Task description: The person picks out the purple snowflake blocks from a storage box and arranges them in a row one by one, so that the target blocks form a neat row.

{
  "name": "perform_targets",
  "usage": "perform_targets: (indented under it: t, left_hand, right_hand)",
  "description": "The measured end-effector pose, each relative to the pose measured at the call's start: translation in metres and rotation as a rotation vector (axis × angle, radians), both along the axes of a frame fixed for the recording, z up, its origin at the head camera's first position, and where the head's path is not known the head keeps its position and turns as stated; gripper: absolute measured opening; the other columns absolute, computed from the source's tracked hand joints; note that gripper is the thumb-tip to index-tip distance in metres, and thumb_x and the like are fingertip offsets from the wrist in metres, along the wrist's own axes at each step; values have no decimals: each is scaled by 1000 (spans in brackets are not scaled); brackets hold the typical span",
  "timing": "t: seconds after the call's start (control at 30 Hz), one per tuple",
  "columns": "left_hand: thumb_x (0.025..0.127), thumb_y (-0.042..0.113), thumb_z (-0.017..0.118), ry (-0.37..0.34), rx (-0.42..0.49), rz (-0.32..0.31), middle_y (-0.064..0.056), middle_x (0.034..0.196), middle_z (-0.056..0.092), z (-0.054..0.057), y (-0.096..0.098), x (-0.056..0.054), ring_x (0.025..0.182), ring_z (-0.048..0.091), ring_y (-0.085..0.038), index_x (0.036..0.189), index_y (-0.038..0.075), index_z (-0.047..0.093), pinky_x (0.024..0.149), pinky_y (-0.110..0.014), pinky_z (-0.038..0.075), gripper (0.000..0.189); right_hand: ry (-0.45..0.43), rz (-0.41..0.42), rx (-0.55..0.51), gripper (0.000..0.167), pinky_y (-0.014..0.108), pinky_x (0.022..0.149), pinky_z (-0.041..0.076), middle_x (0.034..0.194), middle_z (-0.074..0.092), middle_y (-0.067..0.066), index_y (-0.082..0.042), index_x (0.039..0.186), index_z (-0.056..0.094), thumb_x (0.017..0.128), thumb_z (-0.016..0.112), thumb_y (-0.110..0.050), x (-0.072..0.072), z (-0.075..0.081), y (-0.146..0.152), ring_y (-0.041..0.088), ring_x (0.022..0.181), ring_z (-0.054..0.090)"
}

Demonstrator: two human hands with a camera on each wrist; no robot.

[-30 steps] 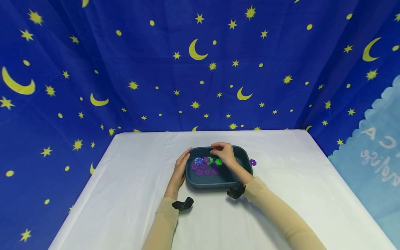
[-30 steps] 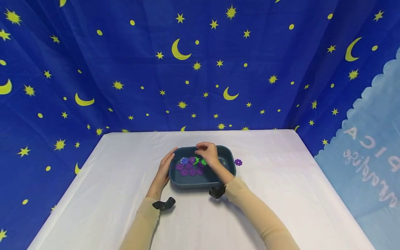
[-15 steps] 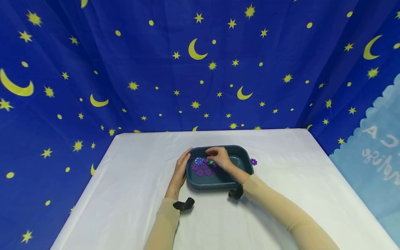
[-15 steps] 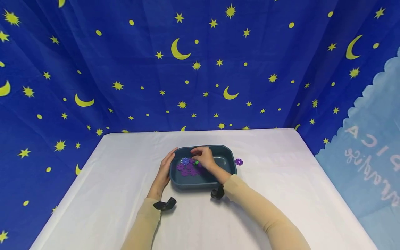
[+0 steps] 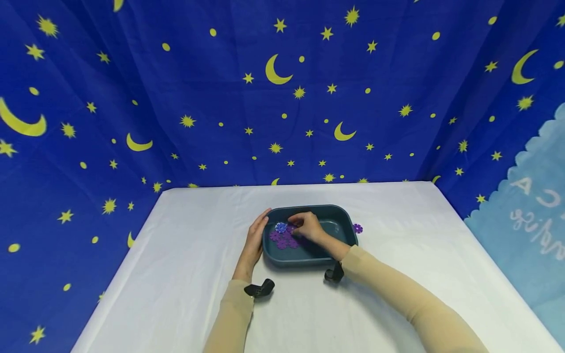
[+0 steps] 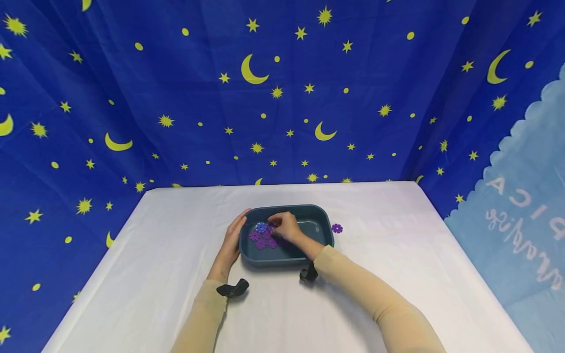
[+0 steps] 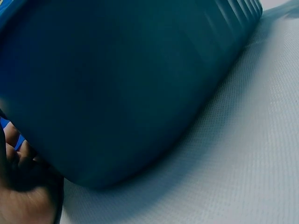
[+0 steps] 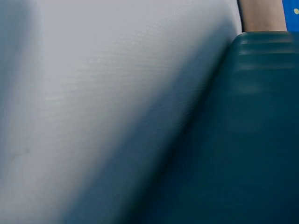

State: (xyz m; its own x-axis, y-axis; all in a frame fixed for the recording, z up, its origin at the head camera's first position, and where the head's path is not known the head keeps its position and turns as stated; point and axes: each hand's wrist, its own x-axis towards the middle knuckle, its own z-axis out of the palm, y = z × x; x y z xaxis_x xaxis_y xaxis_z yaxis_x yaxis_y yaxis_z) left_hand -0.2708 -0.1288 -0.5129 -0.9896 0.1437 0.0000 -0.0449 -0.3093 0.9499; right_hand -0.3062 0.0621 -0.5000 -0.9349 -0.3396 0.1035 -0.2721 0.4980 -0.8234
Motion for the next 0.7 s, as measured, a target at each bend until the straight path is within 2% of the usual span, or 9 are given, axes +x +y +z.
perform_targets:
  t: [0.33, 0.7]
  left_hand:
    - [104, 21, 37, -15, -14, 13, -10, 158, 23, 0, 1, 0, 146, 19, -23, 147, 2, 32, 121, -40, 19, 47]
    - [104, 19, 37, -11, -13, 16, -11, 158, 23, 3, 2, 2, 146, 20, -25, 147, 1, 32, 121, -41, 19, 48]
  right_hand:
    - [60, 18, 115, 34, 34, 78, 54, 97, 72, 16, 3, 98, 71, 65, 79, 7, 0, -4, 1, 25, 89, 63]
    - [38, -10, 40, 34, 31, 75, 56, 94, 72, 18, 4, 96, 71, 63, 82, 6, -2, 1, 1, 26, 86, 66]
